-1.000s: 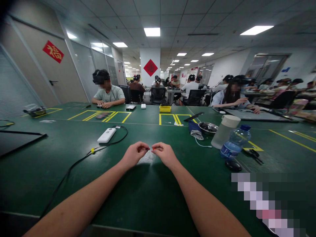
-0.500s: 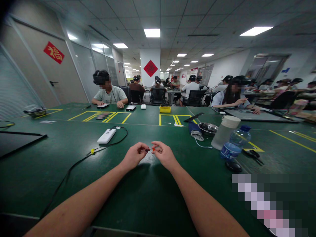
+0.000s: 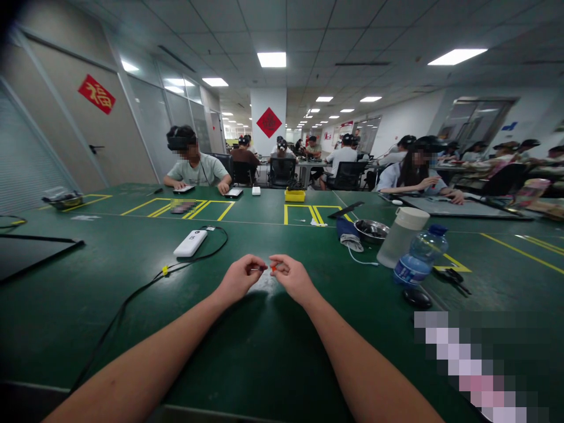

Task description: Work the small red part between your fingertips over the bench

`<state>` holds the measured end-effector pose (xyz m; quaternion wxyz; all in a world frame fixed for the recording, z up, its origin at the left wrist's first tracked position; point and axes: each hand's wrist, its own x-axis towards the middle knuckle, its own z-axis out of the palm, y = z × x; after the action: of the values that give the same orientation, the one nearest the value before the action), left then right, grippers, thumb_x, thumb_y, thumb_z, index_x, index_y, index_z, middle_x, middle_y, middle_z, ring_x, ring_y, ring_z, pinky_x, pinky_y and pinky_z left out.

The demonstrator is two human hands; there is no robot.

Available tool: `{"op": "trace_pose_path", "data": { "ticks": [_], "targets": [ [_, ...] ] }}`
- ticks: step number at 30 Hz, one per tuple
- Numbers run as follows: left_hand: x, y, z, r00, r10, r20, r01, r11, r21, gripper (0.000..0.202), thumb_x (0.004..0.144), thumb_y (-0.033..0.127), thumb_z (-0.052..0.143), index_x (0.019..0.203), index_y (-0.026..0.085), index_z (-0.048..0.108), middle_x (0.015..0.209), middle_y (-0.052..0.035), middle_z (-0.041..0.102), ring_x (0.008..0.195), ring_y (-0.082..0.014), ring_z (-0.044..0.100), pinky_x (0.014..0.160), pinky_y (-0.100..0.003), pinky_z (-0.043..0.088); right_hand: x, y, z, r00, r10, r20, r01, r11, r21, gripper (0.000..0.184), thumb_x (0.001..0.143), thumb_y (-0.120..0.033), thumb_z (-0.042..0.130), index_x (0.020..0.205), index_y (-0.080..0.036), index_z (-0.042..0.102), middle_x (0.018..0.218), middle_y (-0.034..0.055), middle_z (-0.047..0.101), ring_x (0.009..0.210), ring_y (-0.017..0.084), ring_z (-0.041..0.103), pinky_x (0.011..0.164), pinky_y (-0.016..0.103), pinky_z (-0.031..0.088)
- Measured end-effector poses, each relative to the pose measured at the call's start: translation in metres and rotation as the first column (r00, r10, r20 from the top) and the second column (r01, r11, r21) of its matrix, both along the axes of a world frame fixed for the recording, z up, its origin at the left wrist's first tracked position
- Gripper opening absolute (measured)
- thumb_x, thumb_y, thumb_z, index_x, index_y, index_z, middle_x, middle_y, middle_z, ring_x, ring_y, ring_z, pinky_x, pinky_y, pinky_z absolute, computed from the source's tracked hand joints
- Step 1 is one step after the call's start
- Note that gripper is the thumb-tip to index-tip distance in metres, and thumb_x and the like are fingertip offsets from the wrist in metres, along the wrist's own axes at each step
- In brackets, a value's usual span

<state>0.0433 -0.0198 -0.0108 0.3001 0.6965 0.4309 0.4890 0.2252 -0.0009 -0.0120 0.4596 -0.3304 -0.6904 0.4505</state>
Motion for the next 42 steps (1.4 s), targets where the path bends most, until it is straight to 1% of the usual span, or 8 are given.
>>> {"op": "trace_pose_path", "data": {
  "ticks": [7, 12, 23, 29, 32, 34, 39, 42],
  "targets": [
    [-0.004, 0.002, -0.001, 0.998, 0.013, -0.064, -0.01, 0.999, 0.042, 0.018, 0.075, 0.011, 0.054, 0.089, 0.017, 0.063, 0.09, -0.0054, 0.066, 0.083, -0.0153, 0.061, 0.075, -0.025, 0.047, 0.0, -0.001, 0.001, 1.0, -0.003, 0.017, 0.003, 1.0, 0.014, 0.035, 0.072, -0.016, 0.058, 0.108, -0.016, 0.058, 0.095, 0.0066, 0.063, 0.077, 0.015, 0.065, 0.08, 0.032, 0.051],
    [-0.004, 0.004, -0.003, 0.997, 0.033, -0.067, -0.029, 0.997, 0.066, 0.018, 0.074, 0.009, 0.054, 0.088, 0.016, 0.062, 0.086, -0.0035, 0.066, 0.076, -0.013, 0.062, 0.07, -0.024, 0.048, 0.0, 0.0, 0.001, 0.999, -0.018, 0.03, 0.018, 1.0, 0.006, 0.035, 0.071, -0.015, 0.057, 0.107, -0.015, 0.057, 0.095, 0.0071, 0.063, 0.076, 0.016, 0.066, 0.076, 0.032, 0.052],
    [-0.002, 0.002, -0.001, 0.999, -0.029, 0.045, 0.03, 0.999, -0.031, 0.016, 0.074, 0.01, 0.052, 0.089, 0.017, 0.052, 0.085, -0.0041, 0.067, 0.076, -0.0134, 0.065, 0.065, -0.023, 0.049, -0.003, -0.005, 0.003, 0.996, 0.054, -0.065, -0.058, 0.997, -0.057, 0.035, 0.071, -0.021, 0.061, 0.105, -0.018, 0.051, 0.092, 0.0034, 0.055, 0.082, 0.018, 0.067, 0.076, 0.031, 0.051],
    [-0.003, 0.003, -0.001, 0.992, 0.062, -0.107, -0.057, 0.997, 0.045, 0.013, 0.073, 0.015, 0.057, 0.086, 0.017, 0.055, 0.076, -0.0002, 0.062, 0.065, -0.0106, 0.058, 0.06, -0.021, 0.045, -0.002, -0.005, 0.004, 0.999, 0.03, -0.025, -0.03, 0.999, -0.029, 0.027, 0.07, -0.027, 0.067, 0.09, -0.017, 0.052, 0.083, 0.0022, 0.06, 0.073, 0.015, 0.064, 0.07, 0.028, 0.05],
    [-0.004, 0.002, 0.0, 0.982, 0.069, -0.178, -0.055, 0.995, 0.082, 0.014, 0.073, 0.014, 0.057, 0.086, 0.017, 0.058, 0.078, -0.0004, 0.061, 0.067, -0.0107, 0.056, 0.063, -0.021, 0.045, -0.001, -0.005, 0.004, 0.999, 0.024, 0.038, -0.023, 0.999, -0.025, 0.024, 0.07, -0.03, 0.067, 0.085, -0.016, 0.054, 0.073, 0.0005, 0.06, 0.066, 0.014, 0.062, 0.063, 0.026, 0.048],
    [-0.005, 0.001, 0.002, 0.969, 0.052, -0.242, -0.03, 0.995, 0.093, 0.016, 0.072, 0.013, 0.057, 0.087, 0.017, 0.062, 0.083, -0.0013, 0.062, 0.071, -0.0113, 0.057, 0.066, -0.022, 0.045, 0.0, -0.004, 0.004, 0.995, 0.029, 0.095, -0.027, 0.999, -0.021, 0.022, 0.069, -0.03, 0.068, 0.081, -0.015, 0.057, 0.072, 0.0008, 0.061, 0.066, 0.014, 0.062, 0.062, 0.025, 0.048],
    [-0.007, -0.001, 0.003, 0.882, 0.009, -0.471, -0.012, 1.0, -0.002, 0.022, 0.072, 0.012, 0.056, 0.087, 0.02, 0.069, 0.079, -0.0012, 0.065, 0.072, -0.0135, 0.058, 0.066, -0.022, 0.044, 0.003, 0.0, -0.003, 0.936, -0.011, 0.352, 0.017, 1.0, -0.014, 0.013, 0.065, -0.023, 0.067, 0.075, -0.015, 0.065, 0.075, 0.0034, 0.065, 0.067, 0.015, 0.063, 0.062, 0.025, 0.047],
    [-0.011, 0.001, 0.003, 0.843, 0.033, -0.536, -0.054, 0.998, -0.024, 0.026, 0.072, 0.012, 0.054, 0.09, 0.021, 0.071, 0.084, -0.002, 0.066, 0.076, -0.0151, 0.06, 0.07, -0.023, 0.045, 0.006, 0.005, -0.007, 0.911, -0.053, 0.409, 0.058, 0.998, 0.0, 0.014, 0.065, -0.018, 0.063, 0.078, -0.015, 0.067, 0.076, 0.0041, 0.067, 0.069, 0.016, 0.064, 0.062, 0.024, 0.048]
  ]
}}
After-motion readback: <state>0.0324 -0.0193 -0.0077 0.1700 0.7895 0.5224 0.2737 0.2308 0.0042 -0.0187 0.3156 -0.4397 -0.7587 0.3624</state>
